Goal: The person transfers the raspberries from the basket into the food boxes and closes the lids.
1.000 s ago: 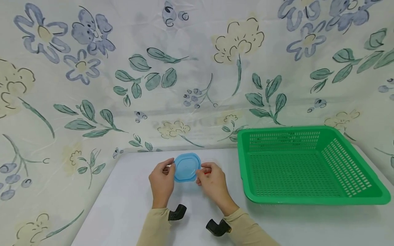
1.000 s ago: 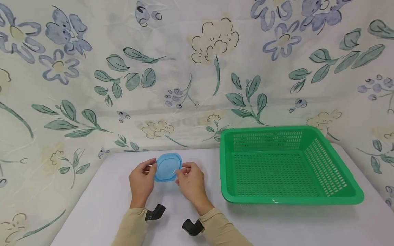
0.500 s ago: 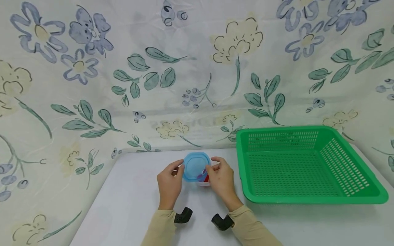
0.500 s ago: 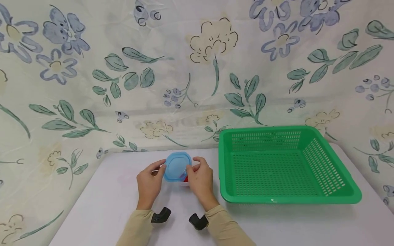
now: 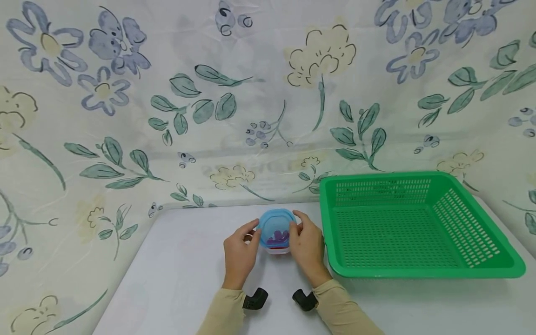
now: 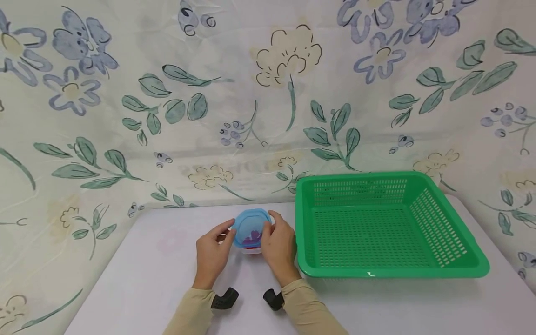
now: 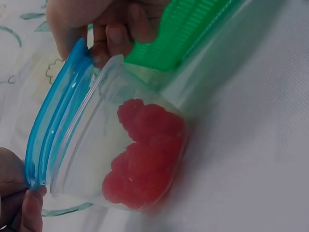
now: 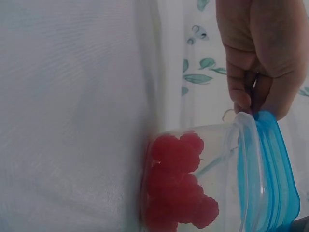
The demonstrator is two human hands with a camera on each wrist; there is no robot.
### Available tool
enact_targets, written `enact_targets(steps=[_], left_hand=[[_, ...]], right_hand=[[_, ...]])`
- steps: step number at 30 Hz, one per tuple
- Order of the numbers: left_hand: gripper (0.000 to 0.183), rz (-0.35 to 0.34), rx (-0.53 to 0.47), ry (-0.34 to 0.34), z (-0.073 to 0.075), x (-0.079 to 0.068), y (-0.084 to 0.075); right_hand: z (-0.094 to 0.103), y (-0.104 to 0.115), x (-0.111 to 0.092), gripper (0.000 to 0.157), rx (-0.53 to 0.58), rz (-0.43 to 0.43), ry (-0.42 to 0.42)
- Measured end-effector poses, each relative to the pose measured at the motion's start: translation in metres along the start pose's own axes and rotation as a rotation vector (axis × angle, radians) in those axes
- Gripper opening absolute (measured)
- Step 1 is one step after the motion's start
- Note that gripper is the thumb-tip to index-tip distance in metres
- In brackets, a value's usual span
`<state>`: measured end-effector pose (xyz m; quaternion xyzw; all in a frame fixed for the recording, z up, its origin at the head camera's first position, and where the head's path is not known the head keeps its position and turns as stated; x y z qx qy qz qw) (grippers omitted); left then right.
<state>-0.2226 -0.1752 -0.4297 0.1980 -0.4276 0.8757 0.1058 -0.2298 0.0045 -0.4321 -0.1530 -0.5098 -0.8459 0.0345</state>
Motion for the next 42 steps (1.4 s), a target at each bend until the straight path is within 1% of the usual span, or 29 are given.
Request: enact_targets(steps=[6, 12, 23, 28, 31, 34, 37, 40, 42], left_hand=[[0.026, 0.013, 0.013, 0.019, -0.004, -0.001, 0.0], [0.027, 0.006, 0.021, 0.029, -0.006, -0.001, 0.001], [0.027, 0.023, 0.075, 0.059, -0.007, -0.001, 0.0], [0.027, 0.032, 0.078, 0.068, -0.008, -0.001, 0.0], [0.028, 0.04, 0.08, 0.08, -0.008, 0.0, 0.0], [0.028, 0.04, 0.077, 0.11, -0.008, 0.0, 0.001], [0.03, 0.025, 0.066, 0.153, -0.007, 0.0, 0.003], [0.036, -0.015, 0.037, 0.223, -0.007, 0.002, 0.006], [0.042, -0.041, 0.013, 0.285, -0.007, 0.003, 0.008]], right_hand=[[0.0, -0.002, 0.001, 0.024, -0.059, 0.021, -0.03], [-0.002, -0.006, 0.001, 0.024, -0.123, 0.025, -0.046], [-0.003, -0.012, 0.003, 0.02, -0.055, 0.011, -0.027], [-0.004, -0.015, 0.003, 0.019, -0.044, -0.01, -0.009], [-0.004, -0.016, 0.004, 0.018, -0.023, -0.002, 0.003], [-0.003, -0.016, 0.005, 0.02, -0.006, 0.015, 0.026], [-0.003, -0.017, 0.006, 0.027, 0.008, 0.032, 0.075], [-0.005, -0.018, 0.008, 0.039, 0.008, 0.045, 0.148], [-0.006, -0.018, 0.008, 0.048, 0.002, 0.054, 0.195]])
Point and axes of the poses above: each hand's wrist, its own x-axis towards the middle knuckle, its own z-axis out of the back of the hand, y = z × x, the point moved 5 cm from there along x, towards the middle knuckle, and after that the axes turned 12 degrees about y, right-handed, at the moved point
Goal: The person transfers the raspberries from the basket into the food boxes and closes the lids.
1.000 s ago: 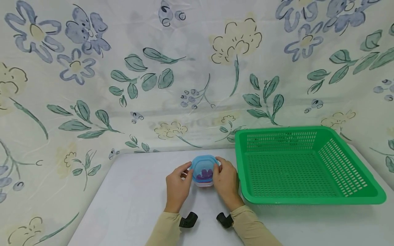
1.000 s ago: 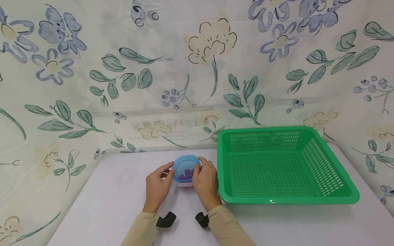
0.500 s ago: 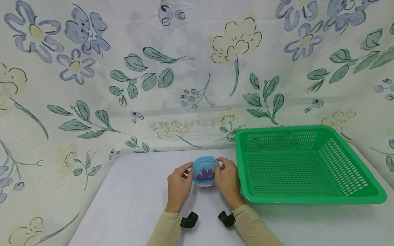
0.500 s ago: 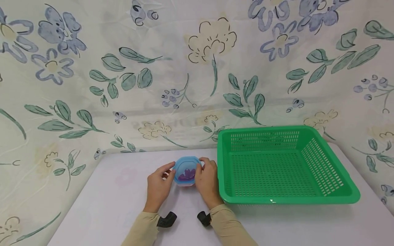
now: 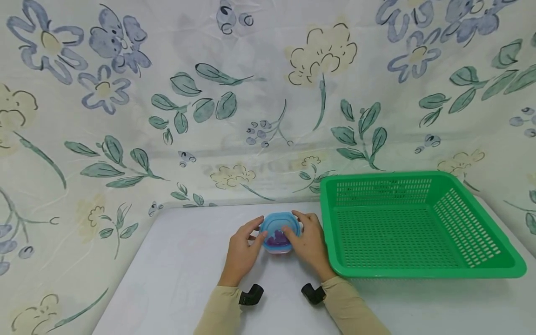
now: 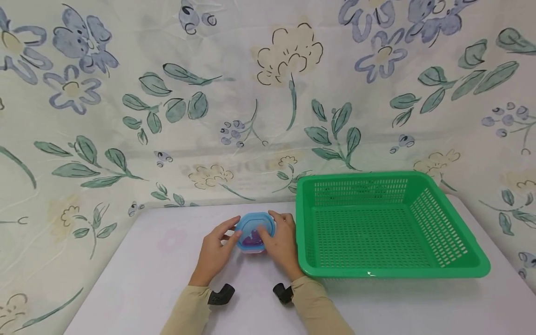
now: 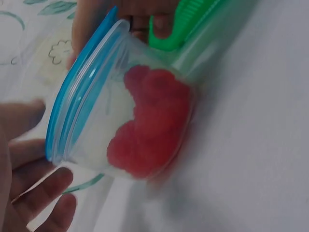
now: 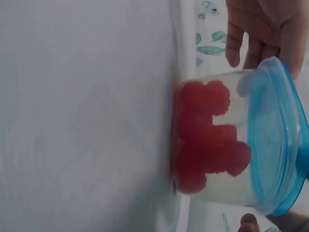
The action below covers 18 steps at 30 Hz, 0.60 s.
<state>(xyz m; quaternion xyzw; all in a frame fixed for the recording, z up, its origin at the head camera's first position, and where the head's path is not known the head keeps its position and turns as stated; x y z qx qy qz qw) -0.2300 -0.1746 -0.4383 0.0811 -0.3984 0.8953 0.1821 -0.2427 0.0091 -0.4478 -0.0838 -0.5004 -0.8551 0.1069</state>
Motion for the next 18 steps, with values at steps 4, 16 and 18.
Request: enact_targets(steps=[4, 16, 18], left_hand=[[0.057, -0.031, -0.049, 0.142, -0.002, 0.0009, 0.0036], [0.07, -0.045, -0.071, 0.286, -0.0041, -0.0011, 0.0066], [0.071, -0.047, -0.054, 0.296, -0.004, -0.0014, 0.0066]], right_hand=[[-0.0017, -0.0012, 0.0001, 0.066, -0.041, 0.034, 0.081], [-0.0049, -0.0002, -0.0038, 0.081, -0.111, 0.068, 0.148], [-0.0052, 0.0004, -0.0043, 0.081, -0.118, 0.073, 0.152]])
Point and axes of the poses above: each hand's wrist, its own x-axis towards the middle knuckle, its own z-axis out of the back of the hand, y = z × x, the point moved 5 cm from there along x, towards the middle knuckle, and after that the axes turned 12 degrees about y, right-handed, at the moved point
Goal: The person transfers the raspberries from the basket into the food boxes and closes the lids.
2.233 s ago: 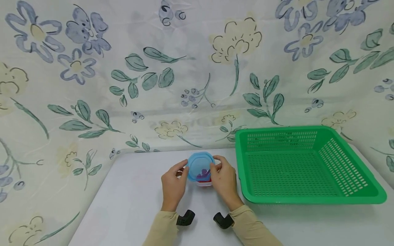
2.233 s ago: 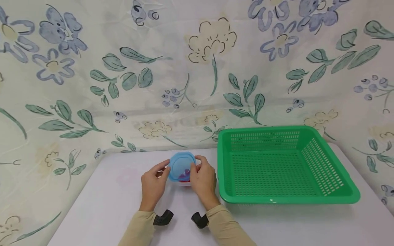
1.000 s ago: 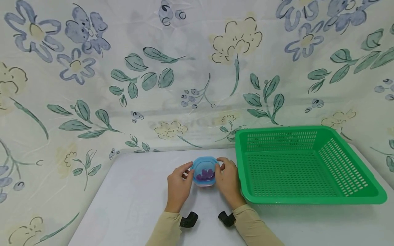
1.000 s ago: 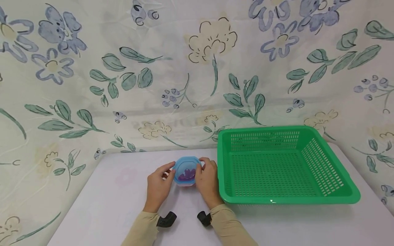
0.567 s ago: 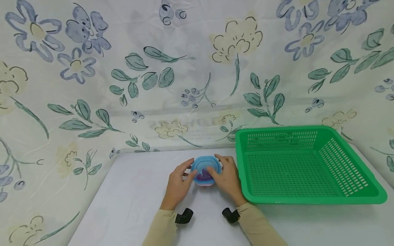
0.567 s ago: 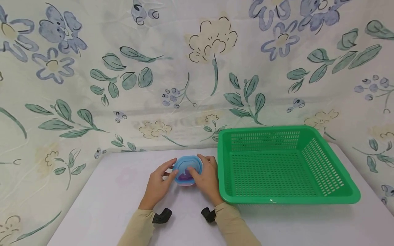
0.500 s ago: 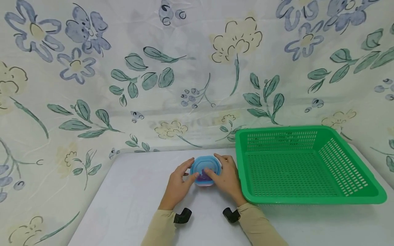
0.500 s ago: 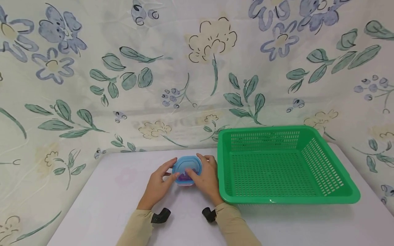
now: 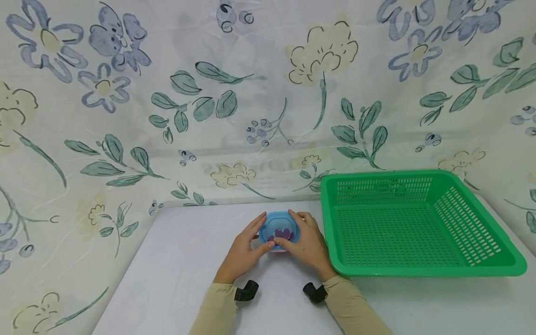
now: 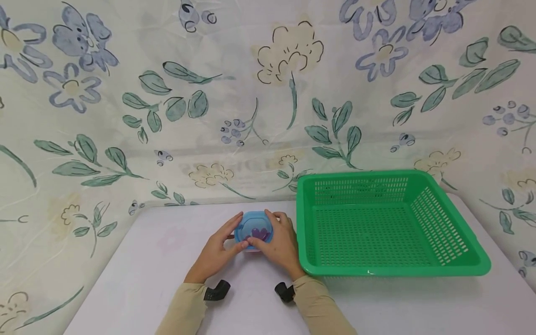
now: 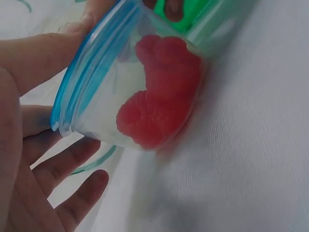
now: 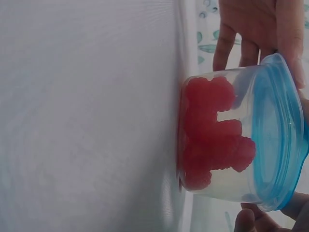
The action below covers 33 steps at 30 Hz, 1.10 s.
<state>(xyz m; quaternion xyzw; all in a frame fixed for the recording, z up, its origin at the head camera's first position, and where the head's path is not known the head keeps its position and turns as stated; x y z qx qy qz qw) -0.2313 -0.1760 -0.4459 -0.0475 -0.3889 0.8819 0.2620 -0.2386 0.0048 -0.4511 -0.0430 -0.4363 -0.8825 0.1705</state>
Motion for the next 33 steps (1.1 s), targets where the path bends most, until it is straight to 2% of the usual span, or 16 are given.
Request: enact_targets(steps=[6, 12, 24, 33], left_hand=[[0.074, 0.019, 0.061, 0.03, 0.0013, 0.0008, -0.0017], [0.073, 0.02, 0.099, 0.028, 0.0028, -0.0009, -0.0002], [0.074, 0.074, 0.093, 0.049, 0.0009, -0.0032, 0.0046], [0.075, 0.085, 0.071, 0.058, -0.0039, -0.0023, 0.0063]], right_hand=[[0.0007, 0.0023, 0.0005, 0.081, -0.027, -0.001, 0.023], [-0.0008, 0.0042, 0.0018, 0.08, -0.061, 0.003, 0.046], [-0.0022, 0.0052, 0.0007, 0.082, -0.087, -0.005, 0.057], [-0.0042, -0.0002, -0.0006, 0.083, -0.043, -0.047, 0.068]])
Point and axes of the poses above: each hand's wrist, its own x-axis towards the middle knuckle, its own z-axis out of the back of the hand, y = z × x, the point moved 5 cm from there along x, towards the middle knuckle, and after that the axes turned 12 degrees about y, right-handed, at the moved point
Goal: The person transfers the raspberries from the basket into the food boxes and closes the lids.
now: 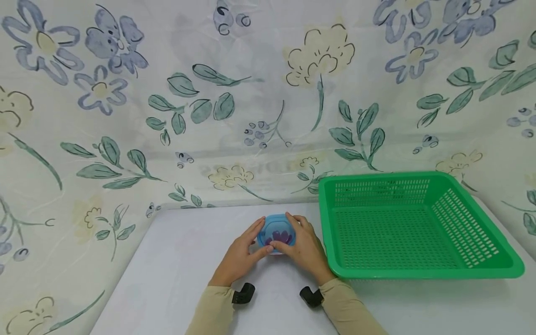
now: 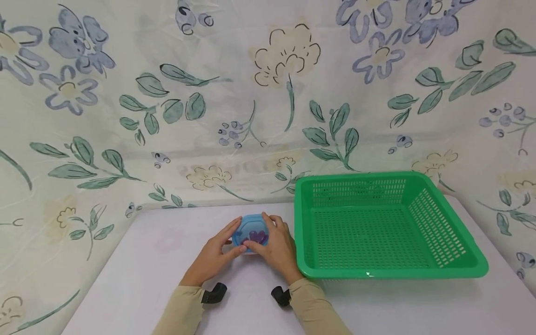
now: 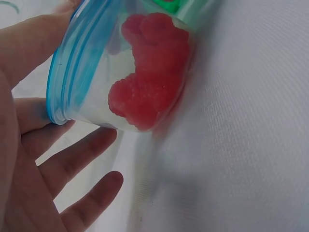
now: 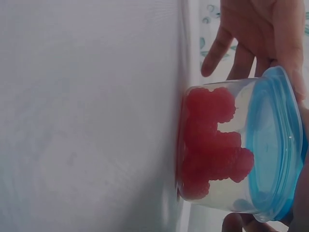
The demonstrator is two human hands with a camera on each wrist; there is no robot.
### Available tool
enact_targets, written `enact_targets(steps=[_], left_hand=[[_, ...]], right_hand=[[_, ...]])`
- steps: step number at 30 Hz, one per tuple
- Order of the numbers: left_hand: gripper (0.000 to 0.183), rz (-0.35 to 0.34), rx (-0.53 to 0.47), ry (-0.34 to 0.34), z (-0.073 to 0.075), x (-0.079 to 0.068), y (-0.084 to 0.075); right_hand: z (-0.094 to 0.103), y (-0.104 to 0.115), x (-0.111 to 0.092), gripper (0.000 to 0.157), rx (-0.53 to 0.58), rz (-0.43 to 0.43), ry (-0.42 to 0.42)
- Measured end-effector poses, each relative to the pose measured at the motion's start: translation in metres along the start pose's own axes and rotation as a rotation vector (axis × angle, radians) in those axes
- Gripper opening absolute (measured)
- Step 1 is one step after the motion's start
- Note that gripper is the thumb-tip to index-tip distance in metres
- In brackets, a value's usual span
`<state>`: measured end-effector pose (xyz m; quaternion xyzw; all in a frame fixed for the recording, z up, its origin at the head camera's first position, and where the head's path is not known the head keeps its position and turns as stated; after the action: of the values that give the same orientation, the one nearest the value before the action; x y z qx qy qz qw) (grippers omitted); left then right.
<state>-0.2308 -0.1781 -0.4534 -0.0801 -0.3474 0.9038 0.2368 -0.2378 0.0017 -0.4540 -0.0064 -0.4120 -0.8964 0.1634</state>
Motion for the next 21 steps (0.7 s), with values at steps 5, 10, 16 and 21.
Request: enact_targets(steps=[5, 10, 16, 21], left_hand=[[0.075, -0.029, -0.012, 0.0, -0.0017, 0.0011, -0.0004], [0.077, -0.04, -0.042, 0.014, -0.002, 0.0021, 0.0001], [0.077, -0.033, -0.062, 0.032, 0.0003, 0.0031, -0.0012], [0.077, -0.03, -0.079, 0.031, 0.0019, 0.0025, -0.0028]], right_hand=[[-0.001, -0.0012, -0.0007, 0.084, 0.027, -0.005, 0.009], [-0.0032, -0.003, -0.0002, 0.085, 0.065, -0.019, 0.036], [-0.0037, -0.0047, 0.0004, 0.085, 0.121, -0.024, 0.038], [-0.0048, -0.0071, 0.0016, 0.085, 0.165, -0.03, 0.051]])
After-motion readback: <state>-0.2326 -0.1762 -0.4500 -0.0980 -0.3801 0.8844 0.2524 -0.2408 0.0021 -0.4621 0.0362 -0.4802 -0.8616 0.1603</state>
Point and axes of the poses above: each hand's wrist, its own x-axis towards the middle knuckle, its own z-axis out of the back of the hand, y = z × x, the point moved 5 cm from there along x, towards the middle knuckle, and after that the axes turned 12 degrees about y, right-handed, at the moved point
